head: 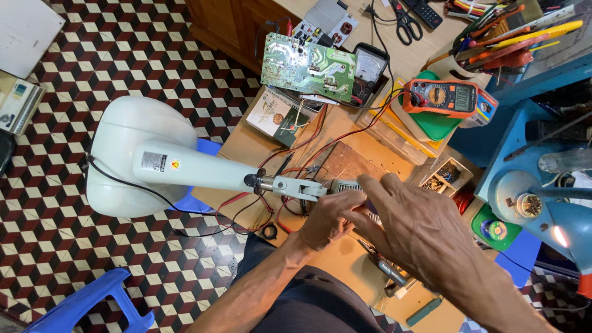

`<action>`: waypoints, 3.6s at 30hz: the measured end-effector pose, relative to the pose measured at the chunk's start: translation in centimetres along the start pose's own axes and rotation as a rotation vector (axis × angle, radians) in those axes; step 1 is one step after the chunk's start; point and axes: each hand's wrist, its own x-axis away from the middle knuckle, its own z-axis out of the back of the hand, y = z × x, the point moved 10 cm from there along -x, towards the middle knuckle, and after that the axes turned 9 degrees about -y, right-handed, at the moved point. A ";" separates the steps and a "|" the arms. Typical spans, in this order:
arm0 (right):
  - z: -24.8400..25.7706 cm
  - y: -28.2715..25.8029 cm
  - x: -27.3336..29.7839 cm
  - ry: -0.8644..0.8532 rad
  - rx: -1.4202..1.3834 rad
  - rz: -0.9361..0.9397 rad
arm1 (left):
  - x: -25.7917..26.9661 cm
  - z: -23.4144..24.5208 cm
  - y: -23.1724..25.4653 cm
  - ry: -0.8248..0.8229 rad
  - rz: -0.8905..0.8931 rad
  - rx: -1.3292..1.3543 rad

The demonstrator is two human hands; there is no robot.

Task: The person disassembles a standing fan by removing the front and rear grills and the motor housing. They use a cordless drill and a screwdriver to remove screws and separate components on a cluttered workbench.

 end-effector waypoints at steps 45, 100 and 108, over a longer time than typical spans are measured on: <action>1.2 -2.5 1.9 0.334 -0.040 -0.158 | 1.8 -1.1 -4.3 0.014 0.086 -0.167; -1.0 1.2 4.4 0.590 -0.554 -0.306 | -4.6 1.3 -0.6 -0.276 -0.147 -0.065; -7.6 3.1 2.3 0.822 -0.910 -0.464 | -3.7 -0.2 -4.1 -0.297 0.119 0.071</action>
